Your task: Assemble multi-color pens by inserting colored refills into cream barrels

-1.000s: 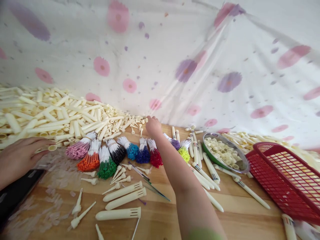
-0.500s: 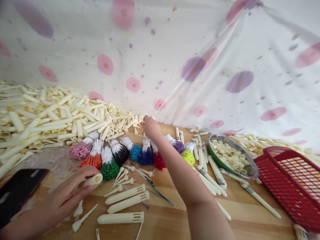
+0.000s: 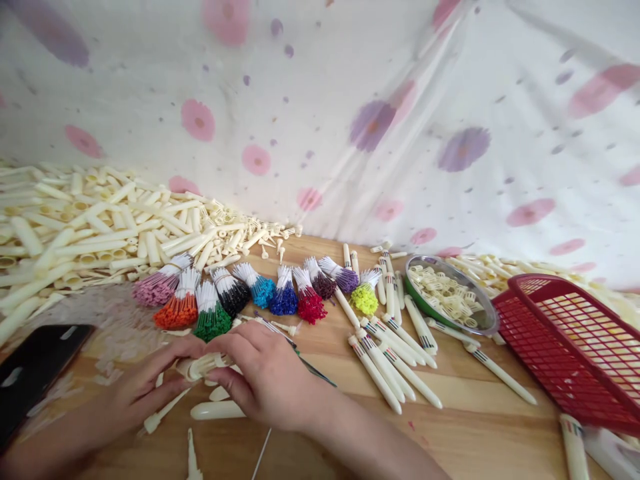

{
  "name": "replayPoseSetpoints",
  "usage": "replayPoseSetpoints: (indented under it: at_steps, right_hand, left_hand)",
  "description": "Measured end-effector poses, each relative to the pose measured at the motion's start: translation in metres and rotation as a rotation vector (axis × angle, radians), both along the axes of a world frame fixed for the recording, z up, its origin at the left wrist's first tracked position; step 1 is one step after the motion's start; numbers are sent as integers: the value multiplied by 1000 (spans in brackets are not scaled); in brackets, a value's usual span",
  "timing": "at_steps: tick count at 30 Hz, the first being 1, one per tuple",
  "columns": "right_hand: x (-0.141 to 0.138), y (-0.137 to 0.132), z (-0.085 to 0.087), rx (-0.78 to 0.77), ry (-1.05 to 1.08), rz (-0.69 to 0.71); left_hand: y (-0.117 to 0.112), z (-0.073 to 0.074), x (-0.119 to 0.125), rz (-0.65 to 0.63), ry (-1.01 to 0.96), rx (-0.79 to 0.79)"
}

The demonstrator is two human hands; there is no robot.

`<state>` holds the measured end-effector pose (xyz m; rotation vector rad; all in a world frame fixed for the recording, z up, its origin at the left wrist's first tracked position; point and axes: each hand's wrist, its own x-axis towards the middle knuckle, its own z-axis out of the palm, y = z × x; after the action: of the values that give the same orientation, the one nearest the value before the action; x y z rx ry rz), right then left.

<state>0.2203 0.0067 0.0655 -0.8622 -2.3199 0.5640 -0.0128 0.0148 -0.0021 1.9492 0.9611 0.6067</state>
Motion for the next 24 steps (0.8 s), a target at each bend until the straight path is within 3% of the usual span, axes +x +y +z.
replayPoseSetpoints:
  at_steps: [4,9,13,17,20,24]
  right_hand:
    - [-1,3,-7,52,-24,-7]
    - [2,7,-17,-3,-40,-55]
    - [2,11,-24,-17,-62,-39]
    - [1,12,-28,-24,-63,-40]
    - [2,12,-28,-39,-77,-51]
    - [2,14,-28,-86,-158,-93]
  left_hand:
    - [-2,6,4,31,31,-41]
    - [-5,5,6,8,8,-160]
    - [-9,-1,10,97,-62,-371]
    - [-14,3,18,151,-203,-612]
    - [-13,10,21,131,-154,-573]
    - [-9,9,19,85,8,-346]
